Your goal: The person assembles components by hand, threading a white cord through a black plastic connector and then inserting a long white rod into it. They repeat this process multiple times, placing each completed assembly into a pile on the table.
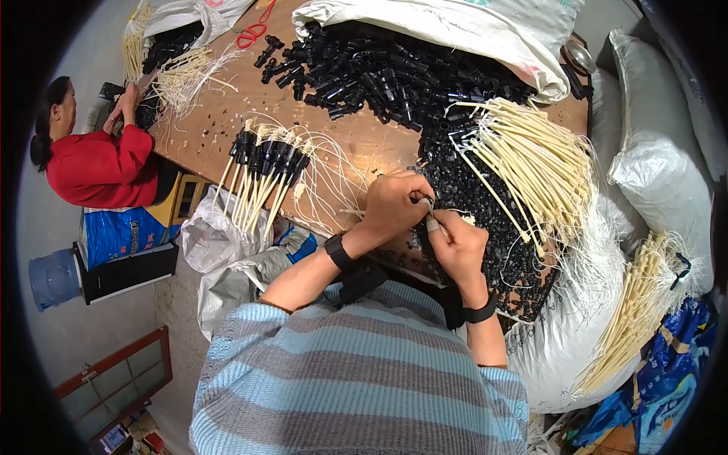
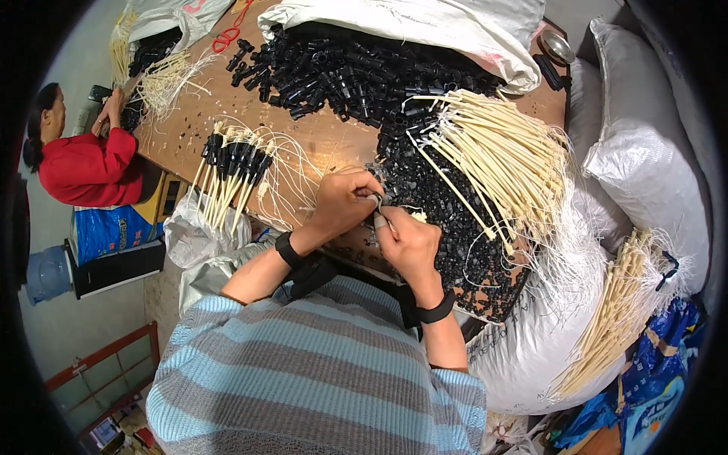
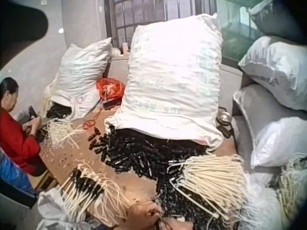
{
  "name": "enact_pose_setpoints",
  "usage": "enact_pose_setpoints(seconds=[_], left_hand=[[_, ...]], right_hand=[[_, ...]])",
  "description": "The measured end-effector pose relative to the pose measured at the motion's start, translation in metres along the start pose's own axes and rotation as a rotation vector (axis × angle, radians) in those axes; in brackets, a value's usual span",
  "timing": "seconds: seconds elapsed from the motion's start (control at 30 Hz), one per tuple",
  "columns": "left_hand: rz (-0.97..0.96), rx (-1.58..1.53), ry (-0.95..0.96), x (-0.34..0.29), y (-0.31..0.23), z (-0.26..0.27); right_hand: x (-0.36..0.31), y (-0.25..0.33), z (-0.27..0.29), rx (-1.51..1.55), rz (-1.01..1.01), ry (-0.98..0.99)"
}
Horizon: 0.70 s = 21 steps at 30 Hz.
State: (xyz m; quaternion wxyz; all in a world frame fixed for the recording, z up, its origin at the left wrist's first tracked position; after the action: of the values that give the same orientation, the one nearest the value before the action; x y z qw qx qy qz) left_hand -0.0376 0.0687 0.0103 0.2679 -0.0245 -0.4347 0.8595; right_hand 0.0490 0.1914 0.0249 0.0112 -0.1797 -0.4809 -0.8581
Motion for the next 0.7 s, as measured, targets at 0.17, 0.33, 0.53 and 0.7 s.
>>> enact_pose_setpoints(seconds=[0.17,0.33,0.53,0.7], left_hand=[[-0.219,-0.066,0.024,0.000,-0.023,0.008],[-0.193,-0.058,0.245,-0.007,0.000,-0.004],[-0.218,0.180,0.255,-0.011,-0.008,-0.003],[-0.350,0.463,0.230,-0.025,-0.018,0.012]], right_hand=[[-0.005,-0.029,0.005,1.247,-0.592,-0.060],[0.001,-0.018,0.017,0.555,-0.275,0.000],[0.004,0.006,0.011,-0.114,-0.006,0.080],[0.010,-0.015,-0.006,0.269,-0.608,0.188]])
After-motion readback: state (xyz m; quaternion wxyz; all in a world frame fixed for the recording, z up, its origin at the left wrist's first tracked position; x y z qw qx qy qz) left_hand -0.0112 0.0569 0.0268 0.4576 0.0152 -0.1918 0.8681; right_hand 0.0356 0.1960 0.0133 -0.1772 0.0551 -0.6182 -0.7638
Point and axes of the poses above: each hand's wrist, its own x-axis towards the middle knuckle, its own z-axis out of the back of the hand, y = z × x, the point moved 5 cm from there along x, towards the middle knuckle, and after that the axes turned 8 degrees about x, right-handed, at the moved point
